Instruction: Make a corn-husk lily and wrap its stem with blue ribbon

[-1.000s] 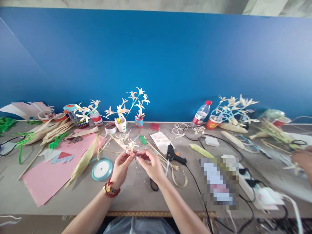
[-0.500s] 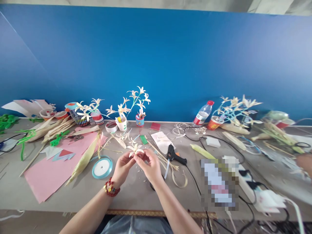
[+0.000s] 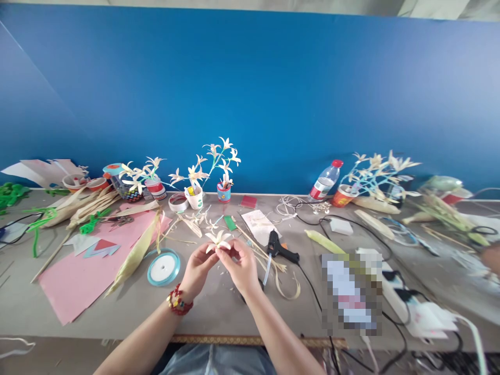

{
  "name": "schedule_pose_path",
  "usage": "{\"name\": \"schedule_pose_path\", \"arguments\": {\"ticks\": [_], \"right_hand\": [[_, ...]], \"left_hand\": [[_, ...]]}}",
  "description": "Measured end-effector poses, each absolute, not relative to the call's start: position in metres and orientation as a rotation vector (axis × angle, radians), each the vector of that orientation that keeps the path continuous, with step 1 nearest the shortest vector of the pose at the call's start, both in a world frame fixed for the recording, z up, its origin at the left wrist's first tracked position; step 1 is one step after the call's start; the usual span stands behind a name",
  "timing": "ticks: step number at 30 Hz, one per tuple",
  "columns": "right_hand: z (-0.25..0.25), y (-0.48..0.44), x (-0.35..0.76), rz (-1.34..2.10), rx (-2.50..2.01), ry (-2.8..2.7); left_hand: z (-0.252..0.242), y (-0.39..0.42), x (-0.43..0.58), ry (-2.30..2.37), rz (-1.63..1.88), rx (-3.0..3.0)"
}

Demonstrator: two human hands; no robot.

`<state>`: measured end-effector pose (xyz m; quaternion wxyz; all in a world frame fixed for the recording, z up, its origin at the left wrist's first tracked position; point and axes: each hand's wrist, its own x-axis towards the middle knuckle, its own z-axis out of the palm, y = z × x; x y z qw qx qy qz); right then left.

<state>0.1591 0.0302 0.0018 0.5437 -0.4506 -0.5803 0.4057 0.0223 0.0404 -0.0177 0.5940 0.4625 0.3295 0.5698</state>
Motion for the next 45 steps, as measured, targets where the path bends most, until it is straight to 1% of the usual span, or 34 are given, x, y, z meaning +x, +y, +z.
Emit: {"name": "schedule_pose_path", "arguments": {"ticks": [11, 14, 18, 20, 23, 25, 28, 33, 39, 41, 43, 45], "right_hand": [[0.002, 0.025, 0.163, 1.031, -1.067, -1.296], [0.003, 0.024, 0.165, 1.056, -1.067, -1.268], [0.004, 0.021, 0.170, 1.033, -1.078, -1.214], [0.002, 0.019, 0.173, 1.029, -1.110, -1.201], [-0.003, 0.016, 0.178, 1.046, -1.149, -1.186], [-0.006, 0.016, 0.179, 1.060, -1.155, -1.174], [-0.008, 0.016, 0.178, 1.088, -1.137, -1.162], [-0.007, 0.016, 0.173, 1.109, -1.092, -1.190], [-0.003, 0.009, 0.180, 1.063, -1.111, -1.187], [-0.002, 0.007, 0.182, 1.060, -1.119, -1.188], [-0.002, 0.006, 0.184, 1.067, -1.117, -1.184], [-0.002, 0.006, 0.185, 1.068, -1.109, -1.186]], "left_hand": [[-0.018, 0.039, 0.026, 0.767, 1.282, 1.154], [-0.008, 0.037, 0.020, 0.839, 1.249, 1.355], [0.014, 0.031, -0.007, 1.087, 1.133, 1.928], [0.016, 0.027, -0.028, 1.205, 1.073, 2.172], [0.001, 0.018, -0.066, 1.657, 1.024, 2.357], [-0.017, 0.009, -0.087, 1.960, 0.902, 2.406], [-0.041, -0.004, -0.106, 2.158, 0.788, 2.447], [-0.057, -0.007, -0.108, 2.151, 0.764, 2.483], [-0.051, 0.001, -0.100, 2.170, 0.774, 2.431], [-0.043, -0.005, -0.090, 2.040, 0.801, 2.414], [-0.034, -0.015, -0.078, 1.770, 0.810, 2.422], [-0.027, -0.026, -0.068, 1.495, 0.733, 2.458]]}}
